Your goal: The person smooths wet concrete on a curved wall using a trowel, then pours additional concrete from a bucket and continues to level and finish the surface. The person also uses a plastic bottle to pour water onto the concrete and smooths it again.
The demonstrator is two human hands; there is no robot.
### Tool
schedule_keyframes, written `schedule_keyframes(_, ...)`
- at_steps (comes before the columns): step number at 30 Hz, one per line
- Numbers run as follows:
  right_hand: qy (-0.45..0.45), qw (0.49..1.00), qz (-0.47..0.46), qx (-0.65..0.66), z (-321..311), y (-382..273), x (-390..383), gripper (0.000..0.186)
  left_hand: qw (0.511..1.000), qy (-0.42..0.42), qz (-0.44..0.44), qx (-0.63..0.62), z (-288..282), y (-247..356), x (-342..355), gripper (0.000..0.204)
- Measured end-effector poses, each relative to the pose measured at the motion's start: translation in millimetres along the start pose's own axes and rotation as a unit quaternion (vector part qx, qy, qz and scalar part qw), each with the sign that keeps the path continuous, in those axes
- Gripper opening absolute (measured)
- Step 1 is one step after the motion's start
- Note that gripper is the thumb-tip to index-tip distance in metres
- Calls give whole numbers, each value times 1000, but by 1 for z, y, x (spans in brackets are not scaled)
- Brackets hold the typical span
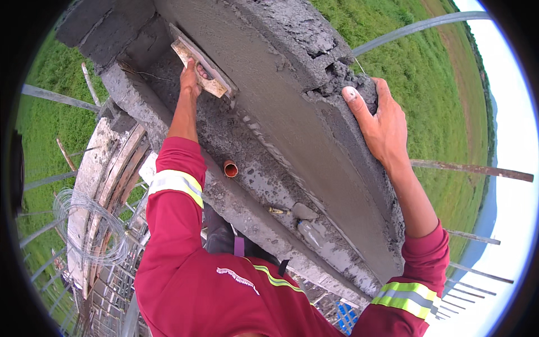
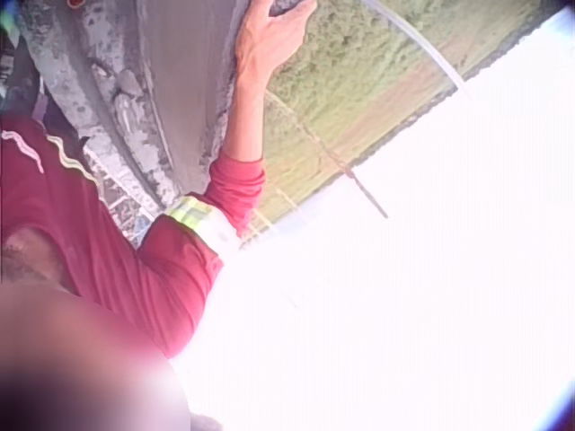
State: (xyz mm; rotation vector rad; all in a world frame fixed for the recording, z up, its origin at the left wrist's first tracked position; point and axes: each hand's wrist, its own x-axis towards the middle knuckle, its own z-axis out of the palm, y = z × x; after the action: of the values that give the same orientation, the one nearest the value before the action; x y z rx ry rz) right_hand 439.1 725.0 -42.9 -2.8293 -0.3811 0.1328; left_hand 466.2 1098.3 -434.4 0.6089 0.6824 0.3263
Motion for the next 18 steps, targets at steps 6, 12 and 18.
schedule_keyframes(6,18,999,-34,-16,2,6,0,98,1000,-12,-19,18,55,-11,-101,24)
schedule_keyframes(12,39,999,-27,-5,4,16,-4,98,977,-122,84,154,103,-115,-329,41)
schedule_keyframes(18,-1,994,-62,94,-5,15,0,91,853,-281,54,437,85,-181,-432,67)
